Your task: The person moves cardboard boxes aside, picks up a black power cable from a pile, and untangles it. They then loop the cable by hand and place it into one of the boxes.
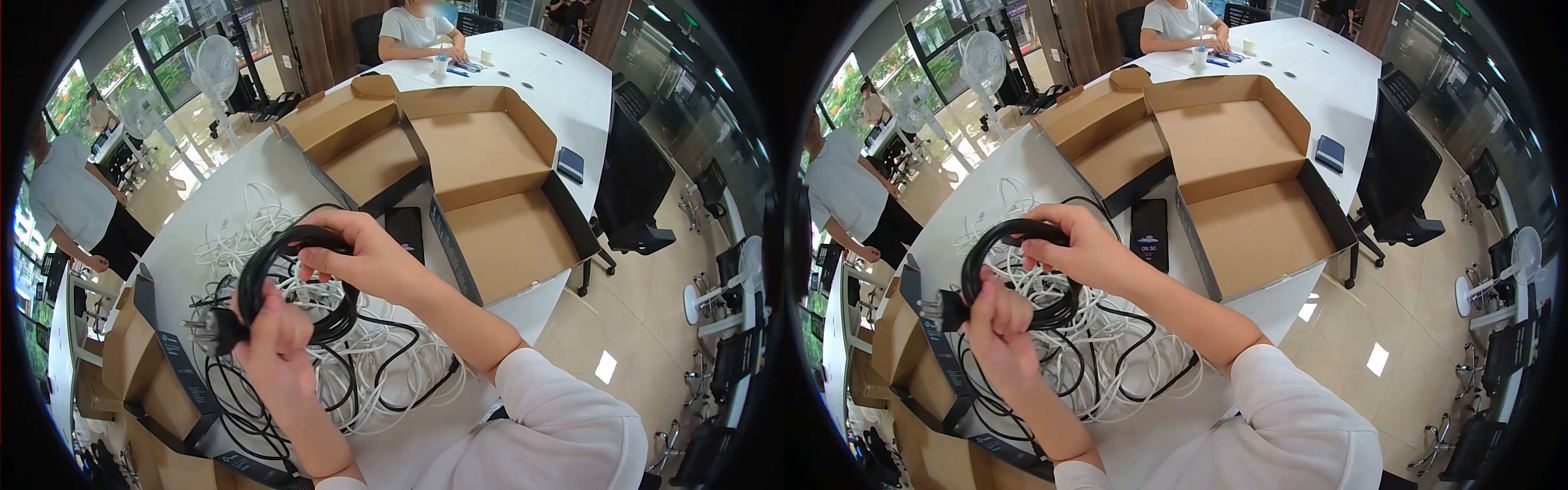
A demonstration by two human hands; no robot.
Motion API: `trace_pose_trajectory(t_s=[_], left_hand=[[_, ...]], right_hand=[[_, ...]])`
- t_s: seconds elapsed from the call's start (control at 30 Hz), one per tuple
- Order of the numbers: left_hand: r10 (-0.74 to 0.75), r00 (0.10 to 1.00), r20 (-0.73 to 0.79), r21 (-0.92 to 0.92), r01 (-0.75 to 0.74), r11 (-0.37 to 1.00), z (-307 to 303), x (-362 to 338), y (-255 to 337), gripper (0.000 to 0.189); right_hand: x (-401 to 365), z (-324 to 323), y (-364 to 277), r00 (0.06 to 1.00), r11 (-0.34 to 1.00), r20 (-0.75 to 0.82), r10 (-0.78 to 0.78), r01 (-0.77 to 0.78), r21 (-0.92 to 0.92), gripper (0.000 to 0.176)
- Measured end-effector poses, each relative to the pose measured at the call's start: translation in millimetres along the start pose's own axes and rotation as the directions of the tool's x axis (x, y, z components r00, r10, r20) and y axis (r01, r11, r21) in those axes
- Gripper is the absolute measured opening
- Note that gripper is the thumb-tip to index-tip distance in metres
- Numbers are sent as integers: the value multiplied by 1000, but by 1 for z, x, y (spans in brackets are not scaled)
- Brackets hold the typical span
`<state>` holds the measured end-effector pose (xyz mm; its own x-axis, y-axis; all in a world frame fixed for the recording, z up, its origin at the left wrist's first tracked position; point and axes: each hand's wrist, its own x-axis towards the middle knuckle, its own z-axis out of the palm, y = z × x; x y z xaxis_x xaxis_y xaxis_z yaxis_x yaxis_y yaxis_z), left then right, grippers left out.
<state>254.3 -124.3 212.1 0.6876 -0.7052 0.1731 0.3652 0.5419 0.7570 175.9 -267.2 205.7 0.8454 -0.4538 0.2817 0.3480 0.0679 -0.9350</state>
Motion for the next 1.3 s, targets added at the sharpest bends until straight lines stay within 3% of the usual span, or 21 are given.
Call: trace_pose_trajectory(t_s=[0.03, 0.13, 0.23, 0.27, 0.33, 0.43, 0.57, 0.7, 0.73, 0.83, 1.0, 1.13, 1.23, 1.27, 1.3], left_hand=[[-26, 999, -38, 9, 26, 1000, -3, 1, 3, 15], [-62, 995, 77, -68, 68, 995, -12, 7, 14, 16], [-81, 989, 123, -124, 97, 988, -19, 13, 21, 16], [-86, 988, 130, -137, 104, 985, -23, 15, 22, 16], [-89, 991, 95, -147, 102, 984, -22, 17, 23, 13], [-98, 989, 112, -121, 111, 986, -27, 17, 25, 13], [-83, 982, 169, -130, 106, 986, -40, 16, 32, 20], [-63, 904, 422, -146, 136, 980, -62, 21, 40, 21], [-90, 936, 340, -197, 164, 967, -58, 18, 42, 18], [-100, 915, 390, -247, 209, 946, -57, 21, 42, 17], [-127, 929, 348, -245, 221, 944, -56, 24, 35, 23], [-106, 923, 371, -230, 202, 952, -51, 27, 28, 38], [-142, 946, 292, -262, 222, 939, -45, 27, 23, 38], [-159, 941, 297, -285, 247, 926, -42, 27, 22, 38], [-211, 936, 280, -299, 294, 908, -46, 27, 21, 36]], right_hand=[[-2, 0, -2, 999, 997, 22, 37, -39, 69, 21], [-2, -7, -2, 982, 959, 124, 145, -170, 226, 30], [-2, -8, -5, 956, 830, 218, 198, -282, 481, 33], [0, -10, -2, 955, 810, 257, 151, -268, 521, 35], [0, -11, 1, 937, 748, 287, 199, -334, 573, 36], [5, -10, 6, 894, 678, 325, 309, -447, 583, 34], [2, -5, 9, 861, 613, 445, 246, -494, 617, 33], [-7, 8, 9, 797, 588, 586, 145, -546, 597, 35], [-7, 10, 13, 751, 574, 652, 105, -581, 577, 47], [-8, 16, 15, 735, 571, 671, 98, -594, 567, 61], [-3, 13, 21, 802, 619, 593, 71, -502, 604, 65], [-1, 9, 14, 905, 711, 415, 92, -351, 609, 58], [-3, 12, 8, 962, 734, 221, 163, -268, 624, 59], [-2, 10, 10, 968, 740, 223, 119, -236, 630, 63], [-6, 12, 7, 979, 787, 82, 185, -197, 584, 66]])
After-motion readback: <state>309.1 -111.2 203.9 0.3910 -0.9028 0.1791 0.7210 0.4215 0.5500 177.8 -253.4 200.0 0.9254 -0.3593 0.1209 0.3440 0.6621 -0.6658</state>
